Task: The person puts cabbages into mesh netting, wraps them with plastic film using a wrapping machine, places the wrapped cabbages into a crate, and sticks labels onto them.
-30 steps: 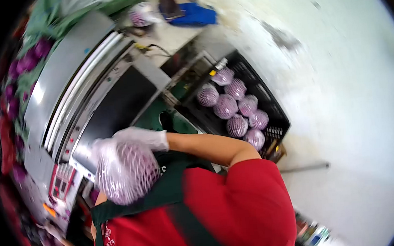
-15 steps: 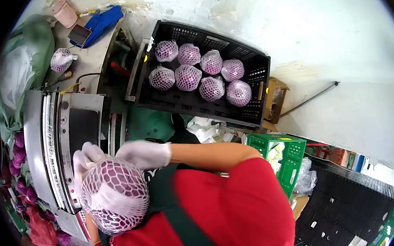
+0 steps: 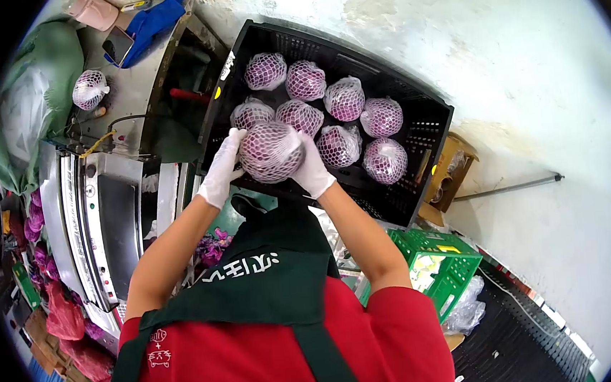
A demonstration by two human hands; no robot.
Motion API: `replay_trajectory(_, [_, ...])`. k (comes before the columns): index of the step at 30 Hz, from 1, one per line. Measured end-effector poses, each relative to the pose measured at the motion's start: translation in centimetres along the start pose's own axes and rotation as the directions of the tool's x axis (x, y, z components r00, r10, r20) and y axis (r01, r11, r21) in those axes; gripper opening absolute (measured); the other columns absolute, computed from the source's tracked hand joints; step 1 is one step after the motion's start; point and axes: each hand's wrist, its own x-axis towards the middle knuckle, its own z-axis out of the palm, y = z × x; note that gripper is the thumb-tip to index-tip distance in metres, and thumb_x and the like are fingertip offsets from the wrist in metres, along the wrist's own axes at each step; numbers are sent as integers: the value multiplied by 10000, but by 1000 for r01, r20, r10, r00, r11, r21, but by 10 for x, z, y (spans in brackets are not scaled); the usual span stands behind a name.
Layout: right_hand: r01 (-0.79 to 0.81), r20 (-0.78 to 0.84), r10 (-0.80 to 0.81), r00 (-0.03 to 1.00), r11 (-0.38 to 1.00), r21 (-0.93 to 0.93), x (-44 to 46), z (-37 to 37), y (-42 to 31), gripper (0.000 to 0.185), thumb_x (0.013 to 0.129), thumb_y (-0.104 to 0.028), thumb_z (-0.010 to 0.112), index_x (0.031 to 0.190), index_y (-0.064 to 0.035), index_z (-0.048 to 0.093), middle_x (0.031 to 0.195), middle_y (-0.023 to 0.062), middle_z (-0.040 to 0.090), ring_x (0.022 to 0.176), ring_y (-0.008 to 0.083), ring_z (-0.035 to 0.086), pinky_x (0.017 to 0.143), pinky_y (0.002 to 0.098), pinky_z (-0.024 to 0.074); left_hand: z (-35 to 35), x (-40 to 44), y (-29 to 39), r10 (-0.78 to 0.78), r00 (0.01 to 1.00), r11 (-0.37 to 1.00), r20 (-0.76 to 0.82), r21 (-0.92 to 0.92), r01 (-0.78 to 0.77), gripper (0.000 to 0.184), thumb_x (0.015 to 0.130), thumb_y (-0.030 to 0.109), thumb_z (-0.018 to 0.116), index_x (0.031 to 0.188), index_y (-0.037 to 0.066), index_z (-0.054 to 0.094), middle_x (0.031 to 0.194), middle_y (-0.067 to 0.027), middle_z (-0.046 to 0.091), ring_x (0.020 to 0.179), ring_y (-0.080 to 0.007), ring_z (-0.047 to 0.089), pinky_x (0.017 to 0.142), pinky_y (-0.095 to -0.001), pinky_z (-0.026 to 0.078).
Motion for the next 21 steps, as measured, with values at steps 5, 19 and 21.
replay_trajectory(5, [-138,-450,118,885,990,-13,30,-65,14,550,946,-382,370,1376,-39,378,1399,162,419,1305,302,393,1071,498,323,-19,87,-71,269,959,929,-88,288,-234,620,899,515,559,1327,77,460,1326,-130,509,1245,-240,458,1037,-350,347])
replay_trajectory(19, [75,-453,12,891,982,172,72,-111,9,854,869,-644,423,1442,-33,255,1435,192,376,1320,349,363,1112,475,260,2,82,-20,177,874,-266,453,877,-400,1078,488,395,879,1399,232,325,1005,-124,600,866,-303,646,694,-410,516])
replay_trajectory(21, [5,-466,0,885,1000,10,68,-95,-1,718,910,-557,398,1403,-38,345,1415,153,418,1298,316,395,1101,432,287,-2,80,-30,228,834,-285,502,854,-436,1065,503,385,869,1397,189,325,1000,-121,601,864,-305,645,716,-419,511])
